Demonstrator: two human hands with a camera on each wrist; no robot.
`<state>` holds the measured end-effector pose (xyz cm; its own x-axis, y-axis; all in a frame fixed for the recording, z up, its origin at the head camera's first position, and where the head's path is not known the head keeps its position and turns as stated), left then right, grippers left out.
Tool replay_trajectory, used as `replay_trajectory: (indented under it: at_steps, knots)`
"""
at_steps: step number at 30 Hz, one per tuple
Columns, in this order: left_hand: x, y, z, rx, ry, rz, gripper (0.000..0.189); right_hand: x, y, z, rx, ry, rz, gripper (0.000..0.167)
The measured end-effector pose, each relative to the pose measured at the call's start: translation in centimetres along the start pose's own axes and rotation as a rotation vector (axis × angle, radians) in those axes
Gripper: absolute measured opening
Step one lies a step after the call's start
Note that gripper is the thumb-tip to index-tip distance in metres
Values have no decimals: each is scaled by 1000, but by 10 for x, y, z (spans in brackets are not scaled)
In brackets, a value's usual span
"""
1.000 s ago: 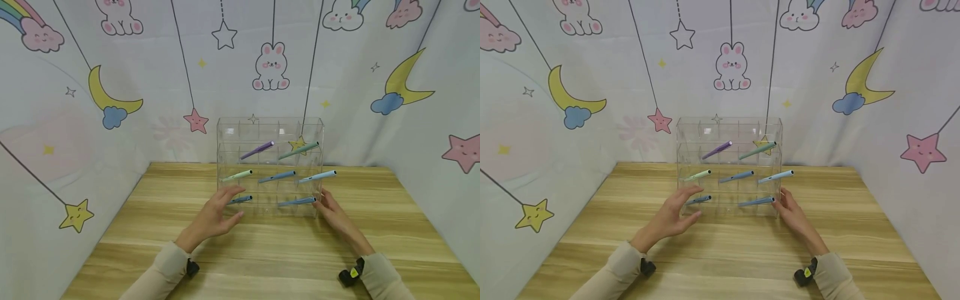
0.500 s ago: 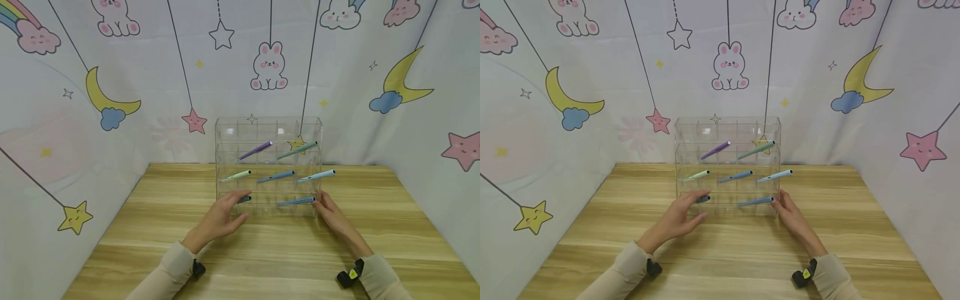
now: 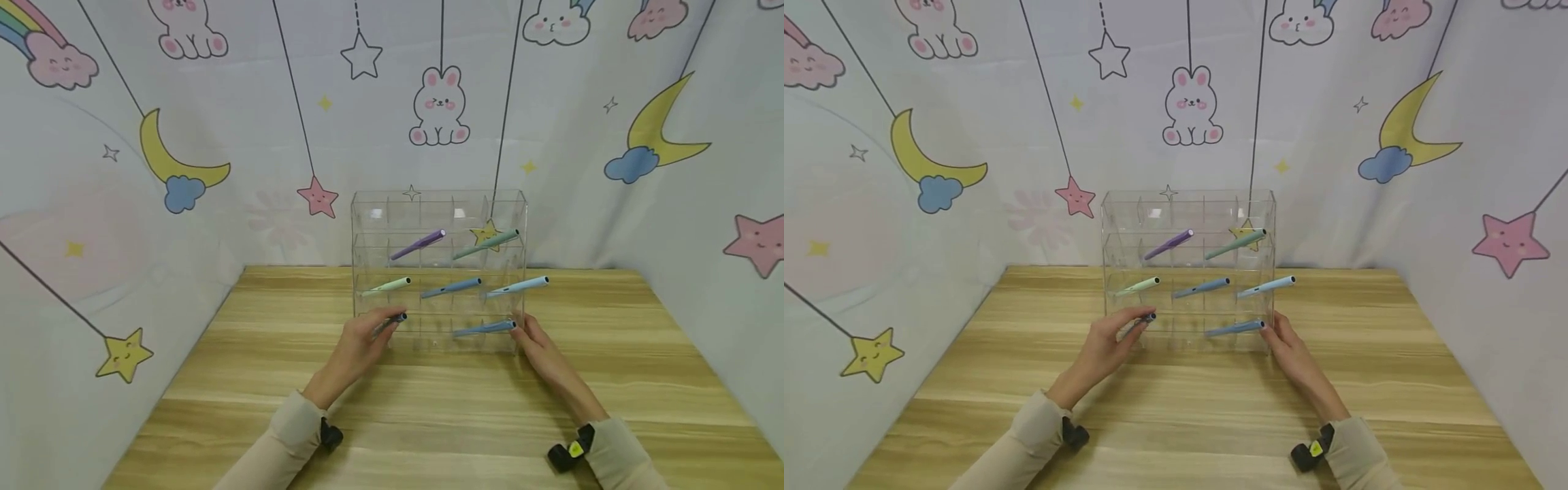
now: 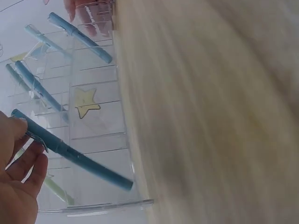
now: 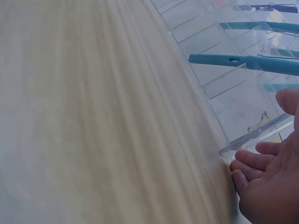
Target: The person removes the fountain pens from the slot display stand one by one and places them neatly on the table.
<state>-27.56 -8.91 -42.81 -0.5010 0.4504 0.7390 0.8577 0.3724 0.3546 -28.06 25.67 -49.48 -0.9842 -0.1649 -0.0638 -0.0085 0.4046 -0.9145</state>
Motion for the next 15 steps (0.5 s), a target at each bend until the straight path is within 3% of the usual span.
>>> replay_trajectory:
  at_steps: [6, 13, 15]
  knots:
    - [3, 10, -20, -86, 148, 1, 35, -2, 3, -1, 5, 15, 32, 71]
    - [11, 23, -73, -240, 373, -93, 36, -2, 6, 1, 23, 33, 55, 69]
    - [12, 20, -88, -218, 399, -147, 36, -1, 5, 1, 29, 42, 53, 67]
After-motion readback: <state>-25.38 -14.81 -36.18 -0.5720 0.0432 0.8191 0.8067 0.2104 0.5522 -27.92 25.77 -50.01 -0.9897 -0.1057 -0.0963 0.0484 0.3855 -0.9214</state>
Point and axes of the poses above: each hand's wrist, its own x-axis towards the middle knuckle, its own z-axis out of the palm, y = z × x, the point moved 5 cm from there along x, towards the middle knuckle, and after that the axes turned 4 degrees about z, right-handed, at the moved point
